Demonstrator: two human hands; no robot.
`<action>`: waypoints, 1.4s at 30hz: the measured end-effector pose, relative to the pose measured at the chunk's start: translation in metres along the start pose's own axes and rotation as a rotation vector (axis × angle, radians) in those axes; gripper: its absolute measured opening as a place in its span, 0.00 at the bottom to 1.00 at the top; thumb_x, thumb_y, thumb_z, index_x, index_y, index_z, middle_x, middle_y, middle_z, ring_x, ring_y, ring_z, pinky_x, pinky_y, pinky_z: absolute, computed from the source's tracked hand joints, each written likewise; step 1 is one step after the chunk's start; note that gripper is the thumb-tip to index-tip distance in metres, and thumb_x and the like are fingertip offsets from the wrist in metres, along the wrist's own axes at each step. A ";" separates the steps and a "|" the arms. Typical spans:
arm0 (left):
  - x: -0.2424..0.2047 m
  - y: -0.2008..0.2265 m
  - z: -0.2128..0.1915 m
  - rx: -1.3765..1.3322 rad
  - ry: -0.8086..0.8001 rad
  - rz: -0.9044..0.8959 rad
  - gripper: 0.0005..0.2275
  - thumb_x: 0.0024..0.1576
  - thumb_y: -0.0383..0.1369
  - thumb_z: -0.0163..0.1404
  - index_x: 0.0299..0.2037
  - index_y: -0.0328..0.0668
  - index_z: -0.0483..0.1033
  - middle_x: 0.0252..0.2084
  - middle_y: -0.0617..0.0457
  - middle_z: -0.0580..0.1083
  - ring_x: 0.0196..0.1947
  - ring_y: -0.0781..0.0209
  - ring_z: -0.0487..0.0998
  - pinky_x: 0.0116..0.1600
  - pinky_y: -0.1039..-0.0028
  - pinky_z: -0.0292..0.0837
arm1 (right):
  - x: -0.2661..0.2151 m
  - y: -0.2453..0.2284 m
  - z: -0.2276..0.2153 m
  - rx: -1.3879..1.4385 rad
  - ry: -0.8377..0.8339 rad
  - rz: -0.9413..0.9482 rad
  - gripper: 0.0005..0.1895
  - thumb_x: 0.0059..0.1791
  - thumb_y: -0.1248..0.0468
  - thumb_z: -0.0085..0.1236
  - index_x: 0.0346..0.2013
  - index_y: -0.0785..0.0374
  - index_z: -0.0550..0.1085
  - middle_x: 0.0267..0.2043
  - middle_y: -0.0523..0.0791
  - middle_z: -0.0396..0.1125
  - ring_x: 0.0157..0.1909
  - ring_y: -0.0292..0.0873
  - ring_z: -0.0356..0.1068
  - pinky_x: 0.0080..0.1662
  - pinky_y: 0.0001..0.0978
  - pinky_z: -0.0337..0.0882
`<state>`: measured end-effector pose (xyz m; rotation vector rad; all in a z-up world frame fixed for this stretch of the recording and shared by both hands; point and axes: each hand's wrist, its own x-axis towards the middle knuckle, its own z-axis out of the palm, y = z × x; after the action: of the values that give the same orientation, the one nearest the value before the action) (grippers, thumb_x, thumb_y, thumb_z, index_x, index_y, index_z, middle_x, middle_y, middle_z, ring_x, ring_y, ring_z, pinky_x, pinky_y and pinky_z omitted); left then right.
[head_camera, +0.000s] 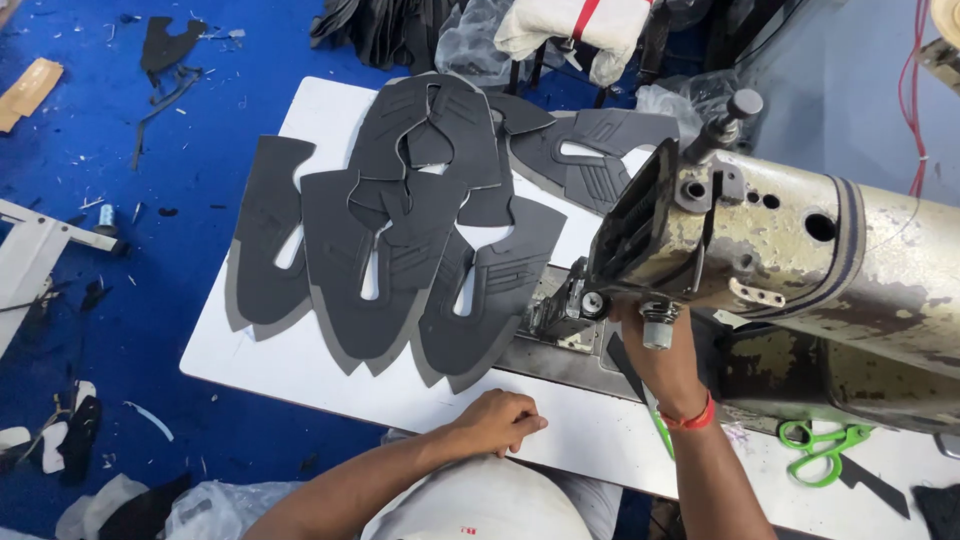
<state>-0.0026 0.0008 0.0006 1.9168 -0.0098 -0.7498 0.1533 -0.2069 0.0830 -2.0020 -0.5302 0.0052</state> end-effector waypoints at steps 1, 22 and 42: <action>-0.001 0.002 0.000 -0.008 0.005 0.009 0.16 0.64 0.43 0.49 0.38 0.36 0.79 0.21 0.52 0.77 0.15 0.65 0.76 0.23 0.74 0.71 | -0.003 -0.008 0.001 -0.034 0.035 0.048 0.04 0.51 0.73 0.55 0.33 0.66 0.77 0.25 0.49 0.70 0.27 0.46 0.67 0.33 0.38 0.66; 0.012 -0.034 0.034 0.157 0.302 0.319 0.14 0.63 0.43 0.53 0.33 0.41 0.80 0.22 0.50 0.77 0.21 0.54 0.79 0.30 0.66 0.75 | -0.034 -0.021 0.019 -0.300 0.171 -0.028 0.16 0.54 0.64 0.59 0.56 0.66 0.74 0.38 0.53 0.73 0.31 0.49 0.71 0.30 0.37 0.66; 0.041 -0.002 0.113 0.270 -0.002 0.684 0.11 0.60 0.43 0.54 0.36 0.46 0.81 0.25 0.52 0.77 0.27 0.48 0.79 0.33 0.59 0.73 | -0.282 0.070 -0.116 -0.307 0.063 0.016 0.20 0.39 0.56 0.74 0.46 0.51 0.82 0.44 0.41 0.79 0.49 0.41 0.81 0.52 0.31 0.77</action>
<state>-0.0272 -0.1044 -0.0526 1.9783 -0.7617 -0.2909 -0.0489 -0.4361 0.0167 -2.2969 -0.4970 -0.1361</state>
